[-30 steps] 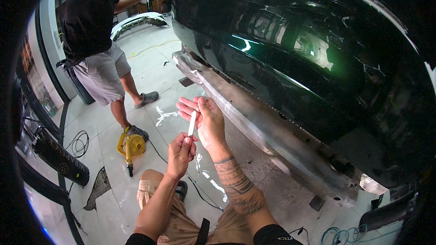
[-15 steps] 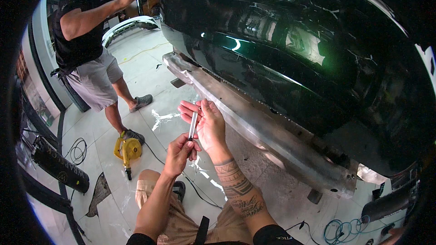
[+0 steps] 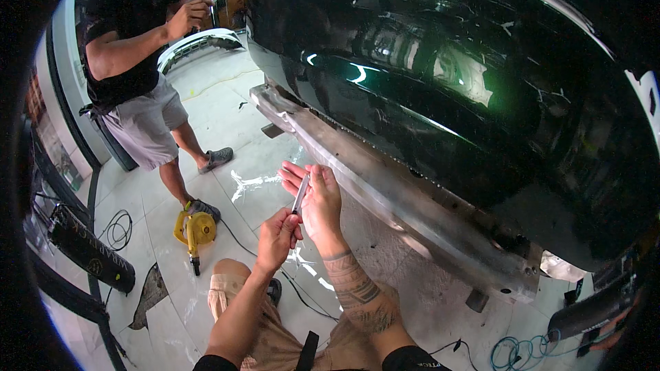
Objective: The person applies a dark vinyl wrap to a car bumper, smoothing it with a yellow squeegee, trimming edges with a knife, and peeling away excess material. The bumper is handled and repositioned during the process.
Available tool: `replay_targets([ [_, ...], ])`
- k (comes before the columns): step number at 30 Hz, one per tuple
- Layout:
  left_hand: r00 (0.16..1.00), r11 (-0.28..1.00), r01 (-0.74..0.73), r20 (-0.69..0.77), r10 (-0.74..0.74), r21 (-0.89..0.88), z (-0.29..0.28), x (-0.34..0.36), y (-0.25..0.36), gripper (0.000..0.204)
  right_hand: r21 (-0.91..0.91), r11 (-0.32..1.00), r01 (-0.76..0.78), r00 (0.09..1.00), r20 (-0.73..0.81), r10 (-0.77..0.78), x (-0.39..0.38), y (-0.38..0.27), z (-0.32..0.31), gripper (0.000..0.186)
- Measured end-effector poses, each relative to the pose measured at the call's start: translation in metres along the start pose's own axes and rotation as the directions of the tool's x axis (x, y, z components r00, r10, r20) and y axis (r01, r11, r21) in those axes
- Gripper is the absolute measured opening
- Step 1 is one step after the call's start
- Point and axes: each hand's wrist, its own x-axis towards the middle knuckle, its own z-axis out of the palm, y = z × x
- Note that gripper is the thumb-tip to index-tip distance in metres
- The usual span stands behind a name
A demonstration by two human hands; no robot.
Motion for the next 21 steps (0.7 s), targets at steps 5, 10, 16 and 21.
replay_targets([
  [5,0.988,0.97,-0.133,-0.047,0.145,0.202,-0.001,0.006,-0.021,0.02,0.044,0.998,-0.039,0.998,-0.049,0.041,0.007,0.023,-0.022,0.024],
  [10,0.989,0.97,-0.149,0.04,0.144,0.194,-0.011,0.014,-0.025,0.021,0.346,0.901,-0.262,0.965,0.088,0.247,0.018,0.016,-0.051,0.023],
  [16,0.976,0.981,-0.189,0.121,0.182,0.051,-0.01,0.025,-0.031,0.028,0.529,0.8,-0.283,0.888,-0.17,0.427,0.027,0.026,-0.072,0.027],
  [21,0.988,0.936,0.069,0.153,-0.016,-0.346,-0.014,0.027,-0.037,0.033,-0.769,0.638,-0.047,0.999,-0.048,0.015,0.006,0.076,-0.143,0.027],
])
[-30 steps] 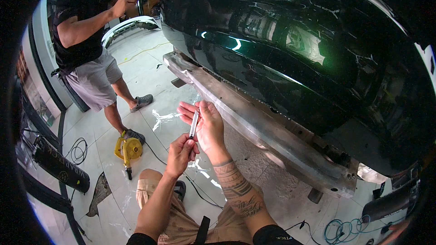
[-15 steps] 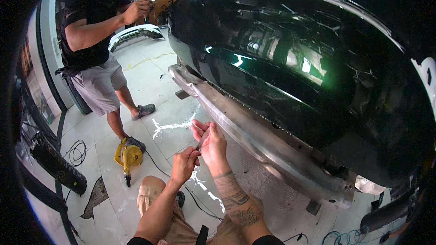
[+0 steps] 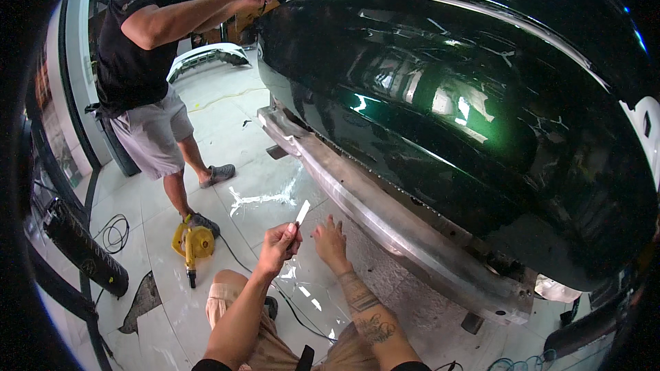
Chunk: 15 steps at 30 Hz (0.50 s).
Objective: The person applies a dark vinyl wrap to a car bumper, smoothing it with a yellow squeegee, trimming edges with a knife, and peeling away excess material. The bumper is handled and repositioned during the process.
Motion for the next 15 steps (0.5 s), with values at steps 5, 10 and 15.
replay_targets([
  [5,0.991,0.933,-0.084,-0.127,0.042,-0.349,-0.01,-0.002,-0.006,0.023,0.01,0.979,-0.206,0.928,0.32,0.192,-0.027,-0.031,0.001,0.029],
  [10,0.974,0.825,-0.212,-0.18,0.136,-0.524,0.003,0.007,-0.013,0.019,0.158,0.948,-0.276,0.911,0.359,0.206,-0.045,-0.064,-0.01,0.028],
  [15,0.956,0.923,-0.193,-0.277,0.1,-0.333,-0.003,0.0,-0.002,0.023,0.297,0.906,-0.301,0.879,0.455,0.143,-0.045,-0.063,-0.004,0.029],
])
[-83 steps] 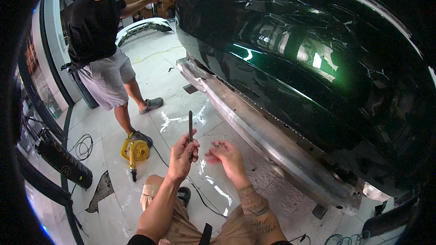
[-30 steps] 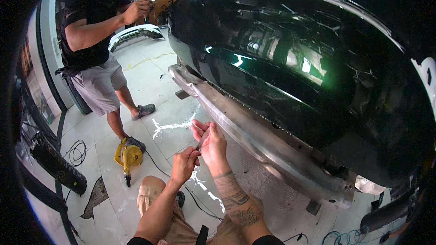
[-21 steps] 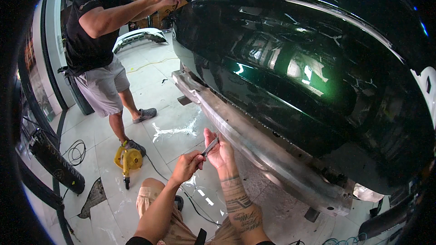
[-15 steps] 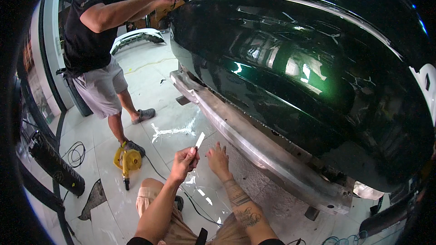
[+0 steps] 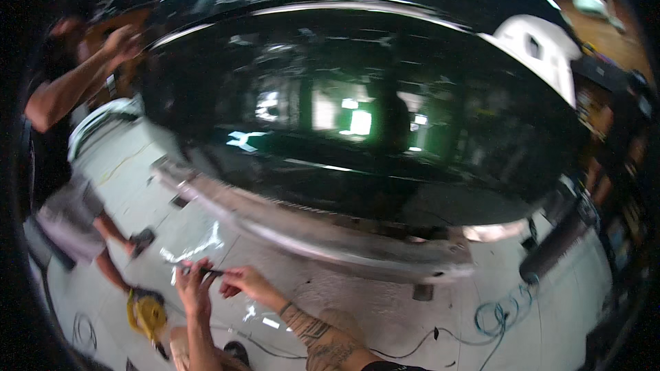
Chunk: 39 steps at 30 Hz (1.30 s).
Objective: The person applies a dark vinyl wrap to a car bumper, smoothing it with a yellow squeegee, trimming edges with a knife, and peeling away excess material. The bumper is handled and repositioned during the process.
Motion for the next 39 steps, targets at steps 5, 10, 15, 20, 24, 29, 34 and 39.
replay_targets([
  [5,0.999,0.999,0.033,0.013,-0.034,0.023,0.006,0.006,-0.007,0.021,0.069,0.993,0.101,0.993,-0.073,-0.096,-0.003,0.002,-0.007,0.034],
  [10,0.996,0.996,0.084,0.038,-0.083,-0.03,0.009,0.003,-0.011,0.018,0.009,0.994,0.107,0.992,-0.068,-0.106,-0.01,-0.003,-0.011,0.036],
  [15,0.97,0.958,0.205,0.172,-0.172,-0.199,0.018,-0.002,0.001,0.022,0.086,0.977,0.193,0.979,-0.08,-0.187,-0.011,-0.004,0.0,0.041],
  [20,0.922,0.8,0.384,0.234,-0.308,-0.46,0.011,-0.012,-0.011,0.018,0.114,0.983,0.144,0.973,0.165,-0.161,-0.013,-0.025,0.008,0.048],
  [24,0.895,0.934,0.311,0.385,-0.226,-0.175,0.01,-0.007,-0.01,0.012,-0.289,0.957,-0.036,0.972,0.213,0.101,-0.022,-0.073,0.005,0.043],
  [29,0.854,0.989,0.0,0.515,0.076,-0.147,0.025,0.004,-0.052,0.032,-0.772,0.635,0.018,0.985,0.123,0.122,-0.022,-0.135,0.02,0.046],
  [34,0.862,0.956,-0.24,0.49,0.131,0.166,0.024,0.026,-0.029,0.045,-0.955,0.276,0.11,0.989,0.077,-0.125,-0.003,-0.21,0.033,0.015],
  [39,0.843,0.688,-0.504,0.472,0.259,0.522,-0.001,0.08,-0.046,0.036,-0.973,-0.086,0.213,0.907,0.23,-0.354,0.065,-0.289,0.067,0.021],
])
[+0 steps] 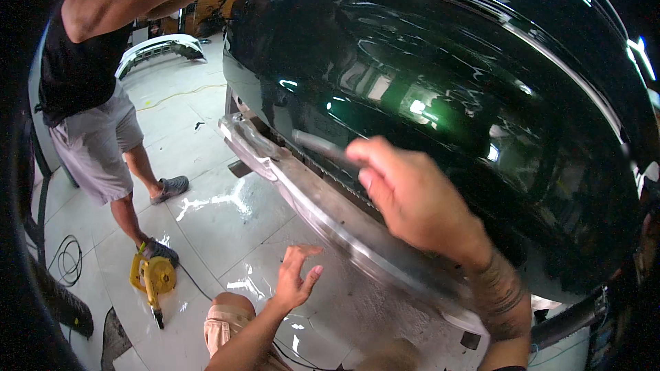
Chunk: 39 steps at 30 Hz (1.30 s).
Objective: The person applies a dark vinyl wrap to a car bumper, smoothing it with a yellow squeegee, trimming edges with a knife, and peeling away excess material. The bumper is handled and repositioned during the process.
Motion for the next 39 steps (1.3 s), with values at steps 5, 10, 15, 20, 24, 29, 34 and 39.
replay_targets([
  [5,0.983,0.975,-0.182,0.038,0.179,0.125,0.008,0.032,-0.068,0.044,-0.615,0.775,0.146,0.972,-0.055,-0.227,0.1,0.032,-0.001,0.03],
  [10,0.954,0.951,-0.299,0.06,0.295,0.076,0.019,0.04,-0.122,0.053,-0.943,0.308,0.125,0.915,-0.01,-0.403,0.217,0.069,0.008,0.051],
  [15,0.926,0.926,-0.376,0.028,0.377,-0.045,0.01,0.057,-0.136,0.048,-0.998,0.057,0.025,0.959,0.008,-0.285,0.307,0.07,0.022,0.061],
  [20,0.917,0.911,-0.394,0.019,0.399,-0.124,0.005,0.081,-0.137,0.041,-0.998,-0.034,-0.057,0.994,-0.054,-0.091,0.344,0.075,0.019,0.063],
  [24,0.898,0.886,-0.435,-0.007,0.44,-0.162,-0.007,0.099,-0.137,0.035,-0.994,0.013,-0.11,0.987,-0.11,-0.113,0.352,0.071,0.024,0.062],
  [29,0.664,0.699,-0.709,-0.416,0.621,-0.088,-0.069,0.176,-0.099,0.028,-0.999,0.021,-0.048,0.994,-0.05,-0.097,0.339,0.079,0.018,0.062],
  [34,0.825,0.684,-0.523,-0.502,0.259,-0.508,-0.121,0.324,-0.015,0.023,-0.968,0.24,-0.075,0.979,-0.026,0.201,0.24,0.057,-0.002,0.069],
  [39,0.948,0.071,-0.317,-0.317,0.005,-0.946,-0.118,0.451,0.056,0.045,-0.939,0.303,-0.159,0.986,-0.164,0.01,0.13,0.046,-0.04,0.07],
])
